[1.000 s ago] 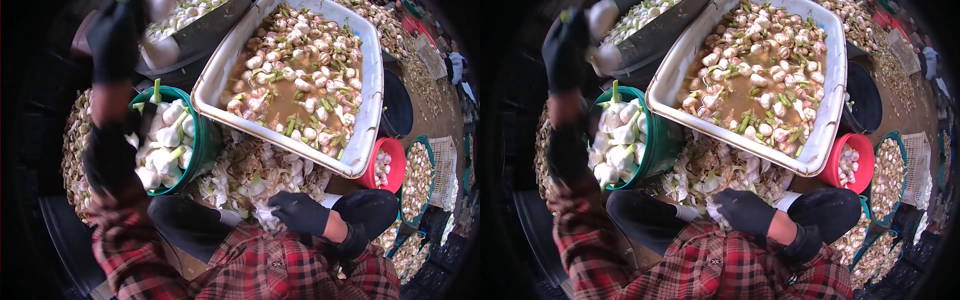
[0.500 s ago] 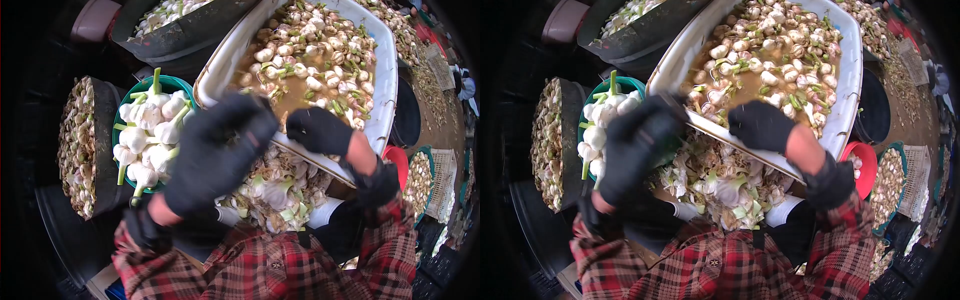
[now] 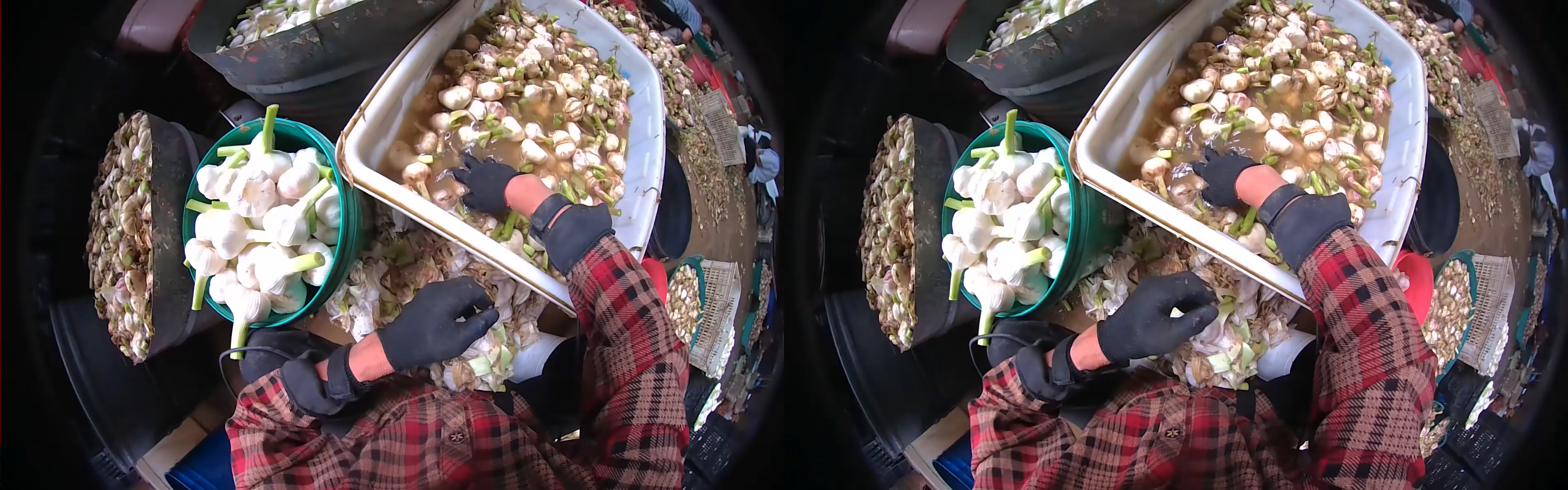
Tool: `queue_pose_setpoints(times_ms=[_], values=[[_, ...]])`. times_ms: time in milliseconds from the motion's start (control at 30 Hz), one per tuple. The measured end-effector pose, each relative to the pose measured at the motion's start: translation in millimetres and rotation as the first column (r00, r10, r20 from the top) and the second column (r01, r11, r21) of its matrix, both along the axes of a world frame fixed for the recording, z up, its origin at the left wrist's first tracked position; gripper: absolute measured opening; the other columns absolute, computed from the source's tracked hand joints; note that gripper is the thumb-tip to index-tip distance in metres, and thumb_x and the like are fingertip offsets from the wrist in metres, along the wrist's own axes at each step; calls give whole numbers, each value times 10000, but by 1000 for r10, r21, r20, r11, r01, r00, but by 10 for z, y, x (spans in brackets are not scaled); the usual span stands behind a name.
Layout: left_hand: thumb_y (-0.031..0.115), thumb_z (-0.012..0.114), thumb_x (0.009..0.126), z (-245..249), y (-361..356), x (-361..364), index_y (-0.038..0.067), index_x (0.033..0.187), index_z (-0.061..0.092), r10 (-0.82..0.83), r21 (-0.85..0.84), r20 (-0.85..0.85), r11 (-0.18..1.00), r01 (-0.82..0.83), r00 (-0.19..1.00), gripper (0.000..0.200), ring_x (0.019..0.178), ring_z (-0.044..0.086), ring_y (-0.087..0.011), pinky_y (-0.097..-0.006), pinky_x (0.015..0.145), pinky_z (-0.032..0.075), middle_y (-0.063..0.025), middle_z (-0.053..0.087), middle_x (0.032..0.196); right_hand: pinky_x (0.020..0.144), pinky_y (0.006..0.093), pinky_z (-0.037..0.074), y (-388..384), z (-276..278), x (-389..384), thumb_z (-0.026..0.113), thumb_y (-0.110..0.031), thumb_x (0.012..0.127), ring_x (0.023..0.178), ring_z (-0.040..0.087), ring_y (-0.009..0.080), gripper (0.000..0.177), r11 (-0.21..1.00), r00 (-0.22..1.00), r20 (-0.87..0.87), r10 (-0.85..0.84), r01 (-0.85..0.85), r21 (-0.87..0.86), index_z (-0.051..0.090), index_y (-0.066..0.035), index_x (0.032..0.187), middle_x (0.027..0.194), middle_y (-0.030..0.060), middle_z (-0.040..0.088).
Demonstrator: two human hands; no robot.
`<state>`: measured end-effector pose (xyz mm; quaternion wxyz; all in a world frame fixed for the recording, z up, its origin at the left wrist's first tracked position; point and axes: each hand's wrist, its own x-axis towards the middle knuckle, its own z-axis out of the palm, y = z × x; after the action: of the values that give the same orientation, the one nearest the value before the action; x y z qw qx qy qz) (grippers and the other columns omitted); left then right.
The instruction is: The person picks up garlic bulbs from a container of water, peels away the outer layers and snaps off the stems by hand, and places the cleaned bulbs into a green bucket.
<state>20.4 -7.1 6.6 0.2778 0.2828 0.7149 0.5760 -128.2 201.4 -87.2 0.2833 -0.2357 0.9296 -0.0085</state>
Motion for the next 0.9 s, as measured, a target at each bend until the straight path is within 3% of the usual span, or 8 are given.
queue_pose_setpoints(times_ms=[233,300,433,500,633,767,833,900], values=[[216,621,862,133,-54,50,8,948,613,-114,-44,-89,993,110,990,225,797,632,-317,-394,707,500,-162,605,876,932,425,460,-6,673,-81,572,-358,845,1083,585,330,454,999,998,67,15,-18,33,595,-65,1190,1146,180,623],[211,614,868,137,-43,55,6,952,608,-203,-75,-134,978,195,970,222,798,616,-339,-404,708,498,-165,591,889,871,429,485,-11,746,-196,576,-328,844,1003,607,340,384,961,949,-165,-269,254,-107,620,-72,1128,1064,171,647],[212,602,877,75,-9,67,4,957,599,-237,-76,-140,971,228,961,222,796,601,-357,-416,707,493,-168,580,894,823,450,494,-7,355,-599,595,-278,818,961,602,359,332,886,783,-544,-302,21,-463,617,-76,1081,1051,164,619],[211,602,877,-13,1,85,5,946,592,-198,-27,-162,980,196,967,217,803,595,-357,-417,708,488,-167,570,884,829,453,492,-219,274,-706,606,-281,808,967,593,365,343,922,788,-521,-327,145,-360,618,-76,1084,1073,161,594],[287,563,884,-148,-19,113,7,908,579,-215,-178,-159,966,186,964,281,793,588,-375,-457,691,480,-179,559,880,904,422,461,-556,220,-622,655,-239,781,1062,561,327,374,898,764,-619,-182,-127,-420,604,-52,1100,1144,156,573],[308,591,843,-252,-14,216,0,865,599,-334,-330,-238,911,247,912,309,753,605,-358,-460,677,500,-176,565,869,785,384,521,-791,659,-459,682,-181,776,893,633,286,270,785,759,-623,-192,-262,-561,632,-65,1014,1008,121,631],[327,606,825,-286,1,285,2,851,609,-415,-365,-243,877,314,877,326,766,615,-350,-455,671,504,-173,566,858,737,365,528,-1083,1116,-130,673,-178,777,816,638,289,232,639,834,-494,-247,-243,-730,637,-61,974,937,106,638],[289,592,840,-320,5,335,14,852,613,-465,-375,-249,855,359,849,276,767,631,-323,-450,661,508,-146,580,851,700,370,527,-1451,1415,197,654,-160,774,785,637,274,201,466,816,-569,-107,-464,-753,629,-54,942,912,105,629]])
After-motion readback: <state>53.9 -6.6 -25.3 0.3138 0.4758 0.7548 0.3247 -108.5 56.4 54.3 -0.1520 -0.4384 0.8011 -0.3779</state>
